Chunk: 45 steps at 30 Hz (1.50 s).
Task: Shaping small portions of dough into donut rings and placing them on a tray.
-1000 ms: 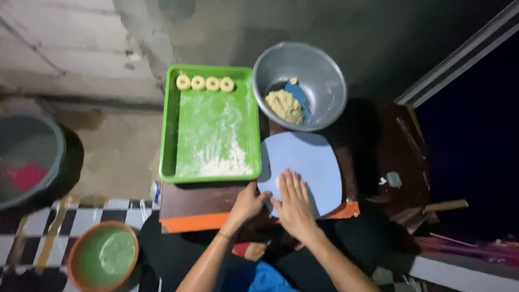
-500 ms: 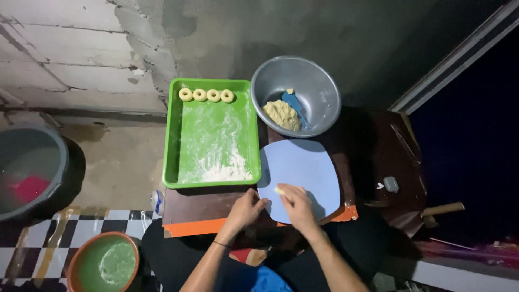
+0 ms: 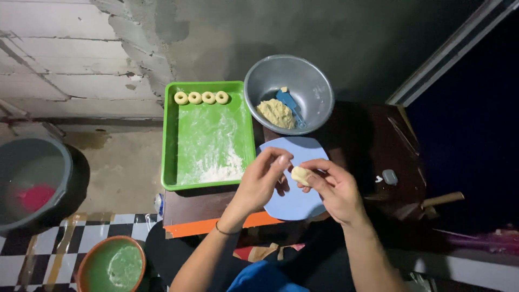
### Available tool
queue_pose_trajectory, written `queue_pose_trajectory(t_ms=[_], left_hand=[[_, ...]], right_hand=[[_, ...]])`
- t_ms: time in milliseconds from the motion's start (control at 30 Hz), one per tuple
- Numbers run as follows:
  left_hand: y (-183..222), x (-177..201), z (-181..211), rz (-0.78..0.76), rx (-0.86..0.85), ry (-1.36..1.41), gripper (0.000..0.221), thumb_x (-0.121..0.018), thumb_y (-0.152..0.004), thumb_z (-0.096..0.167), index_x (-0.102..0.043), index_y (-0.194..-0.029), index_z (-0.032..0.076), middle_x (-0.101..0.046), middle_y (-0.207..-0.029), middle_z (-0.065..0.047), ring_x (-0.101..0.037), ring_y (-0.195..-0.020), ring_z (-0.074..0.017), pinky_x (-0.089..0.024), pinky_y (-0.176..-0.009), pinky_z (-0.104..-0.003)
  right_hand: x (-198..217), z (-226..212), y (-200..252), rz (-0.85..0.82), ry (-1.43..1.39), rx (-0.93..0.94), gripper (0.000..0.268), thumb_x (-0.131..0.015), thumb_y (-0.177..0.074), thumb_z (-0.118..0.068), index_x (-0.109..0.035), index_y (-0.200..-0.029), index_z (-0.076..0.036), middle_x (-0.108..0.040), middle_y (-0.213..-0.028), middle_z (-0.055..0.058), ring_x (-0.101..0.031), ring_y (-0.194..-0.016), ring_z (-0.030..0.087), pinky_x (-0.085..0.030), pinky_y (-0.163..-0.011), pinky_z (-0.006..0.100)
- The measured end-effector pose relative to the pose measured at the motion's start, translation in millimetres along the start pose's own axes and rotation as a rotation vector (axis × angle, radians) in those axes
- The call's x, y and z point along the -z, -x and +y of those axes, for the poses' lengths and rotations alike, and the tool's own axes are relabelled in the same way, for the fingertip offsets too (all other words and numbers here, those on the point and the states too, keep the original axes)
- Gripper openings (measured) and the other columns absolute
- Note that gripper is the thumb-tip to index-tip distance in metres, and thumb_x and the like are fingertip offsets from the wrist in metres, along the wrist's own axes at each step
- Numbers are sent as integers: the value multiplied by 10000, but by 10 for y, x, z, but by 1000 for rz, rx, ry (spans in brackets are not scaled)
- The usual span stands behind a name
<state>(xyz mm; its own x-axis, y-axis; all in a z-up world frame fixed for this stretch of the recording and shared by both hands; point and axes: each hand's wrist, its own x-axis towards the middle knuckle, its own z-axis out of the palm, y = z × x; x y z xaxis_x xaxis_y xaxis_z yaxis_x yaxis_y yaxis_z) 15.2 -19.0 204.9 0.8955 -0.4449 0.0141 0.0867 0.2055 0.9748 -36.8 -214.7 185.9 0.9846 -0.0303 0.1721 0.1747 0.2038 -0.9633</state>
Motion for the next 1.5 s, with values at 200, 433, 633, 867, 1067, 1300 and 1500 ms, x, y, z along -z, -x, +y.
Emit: queue_pose_trajectory(t_ms=[200, 433, 633, 867, 1067, 1300, 1500], left_hand=[[19, -148, 184, -79, -20, -54, 256, -618, -1003, 228, -616, -1032, -26, -648, -778, -148, -675, -542, -246, -600, -454, -347], [140, -276, 316, -67, -290, -161, 165, -669, -990, 151, -627, -1085, 22, -706, -716, -85, -725, -592, -186, -506, -491, -258], [119, -298, 412, -128, -216, -100, 247, -685, -968, 106, -645, -1155, -51, -675, -914, -176, -696, -755, -226, -639, -674, -365], [32, -337, 375, -34, -318, -118, 213, -747, -930, 98, -698, -1108, -7, -695, -822, -119, -692, -721, -183, -611, -661, -293], [-62, -303, 441, -136, -140, 3, 412, -813, -851, 87, -639, -1202, -41, -668, -1076, -175, -667, -947, -252, -599, -806, -359], [-284, -199, 48, -116, -127, 119, 241, -801, -881, 68, -704, -1072, -43, -706, -840, -158, -715, -769, -206, -642, -687, -316], [-422, -132, -175, -150, 62, 372, 233, -772, -894, 46, -712, -1088, -67, -711, -882, -180, -719, -794, -223, -638, -687, -296]], right_hand=[[-126, -379, 23, 3, 520, 260, 262, -735, -881, 23, -758, -1142, 18, -693, -1100, 157, -717, -904, 215, -616, -767, 340], [-113, -486, 188, 81, 407, 239, 252, -735, -894, 9, -758, -1141, 53, -704, -992, 154, -659, -855, 162, -602, -789, 342], [-250, -745, 110, 83, 466, 349, 232, -715, -875, 114, -735, -1099, 57, -698, -987, 167, -681, -859, 185, -599, -806, 354], [-248, -775, 149, 101, 256, 194, 317, -688, -919, 19, -679, -1234, 52, -687, -1133, 130, -653, -1000, 156, -598, -866, 359], [-152, -684, 7, 163, 452, 256, 219, -756, -872, 33, -751, -1091, 26, -736, -1004, 118, -649, -880, 139, -594, -781, 323], [-12, -476, -56, 115, 51, 77, 245, -702, -902, 68, -726, -1145, 78, -678, -1020, 101, -646, -891, 125, -609, -843, 343], [62, -535, -140, 177, 92, -31, 276, -709, -896, 51, -722, -1170, 86, -689, -925, 124, -706, -845, 177, -634, -822, 367]])
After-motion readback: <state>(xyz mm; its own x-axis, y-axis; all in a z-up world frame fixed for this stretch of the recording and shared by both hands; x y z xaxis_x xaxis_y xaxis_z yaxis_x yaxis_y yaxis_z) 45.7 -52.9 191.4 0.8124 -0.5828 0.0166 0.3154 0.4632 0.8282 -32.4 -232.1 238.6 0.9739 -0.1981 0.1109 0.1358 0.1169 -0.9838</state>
